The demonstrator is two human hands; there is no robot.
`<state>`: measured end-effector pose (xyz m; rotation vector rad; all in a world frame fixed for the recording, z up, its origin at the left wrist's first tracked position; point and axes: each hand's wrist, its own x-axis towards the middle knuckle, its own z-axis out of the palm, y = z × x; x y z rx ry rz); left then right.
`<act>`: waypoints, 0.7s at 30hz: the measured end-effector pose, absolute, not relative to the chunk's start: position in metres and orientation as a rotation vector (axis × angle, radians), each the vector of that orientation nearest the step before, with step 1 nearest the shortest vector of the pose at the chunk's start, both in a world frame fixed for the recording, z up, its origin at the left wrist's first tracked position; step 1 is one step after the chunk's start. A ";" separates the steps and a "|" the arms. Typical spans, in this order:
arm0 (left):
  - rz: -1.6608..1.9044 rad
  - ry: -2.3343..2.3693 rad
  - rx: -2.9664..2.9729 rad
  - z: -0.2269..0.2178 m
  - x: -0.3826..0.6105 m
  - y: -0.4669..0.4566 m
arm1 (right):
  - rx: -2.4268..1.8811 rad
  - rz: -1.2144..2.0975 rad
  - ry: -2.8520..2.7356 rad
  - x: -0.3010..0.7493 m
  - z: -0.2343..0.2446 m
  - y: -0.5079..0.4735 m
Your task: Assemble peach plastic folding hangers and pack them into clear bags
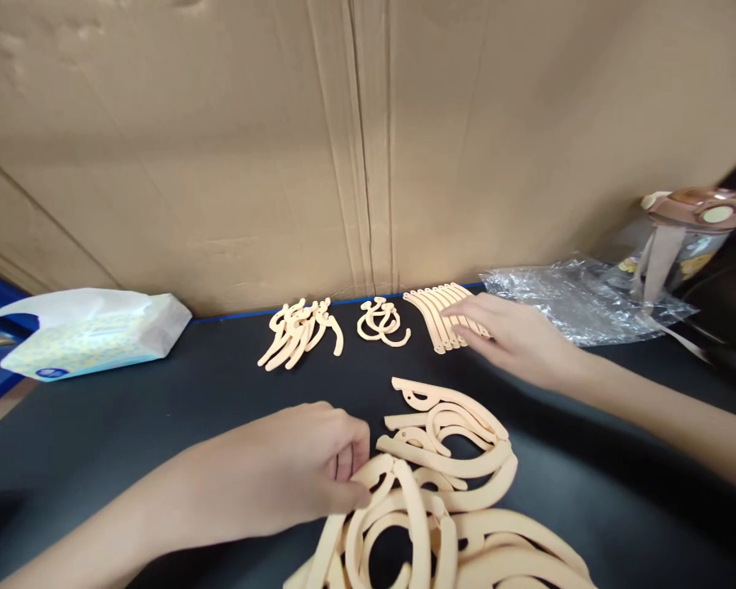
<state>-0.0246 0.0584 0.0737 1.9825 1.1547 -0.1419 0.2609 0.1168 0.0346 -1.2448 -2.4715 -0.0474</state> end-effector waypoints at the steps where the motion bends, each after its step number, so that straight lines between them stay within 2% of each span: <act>1: -0.123 1.138 1.961 0.073 -0.024 0.060 | -1.174 0.115 -2.452 0.249 0.040 0.106; 5: 0.084 1.019 1.828 0.079 -0.012 0.071 | -1.035 0.775 -2.352 0.210 0.060 0.080; 9: 0.377 1.025 1.684 0.096 -0.001 0.086 | -0.985 1.144 -1.971 0.201 0.074 0.095; 12: 0.468 1.122 1.572 0.103 -0.004 0.096 | -1.009 1.130 -1.862 0.208 0.080 0.111; 17: 0.698 1.119 1.426 0.093 -0.011 0.111 | -1.032 0.840 -1.823 0.215 0.081 0.119; 21: 0.810 1.043 1.287 0.085 -0.007 0.114 | -1.006 0.858 -1.670 0.214 0.079 0.120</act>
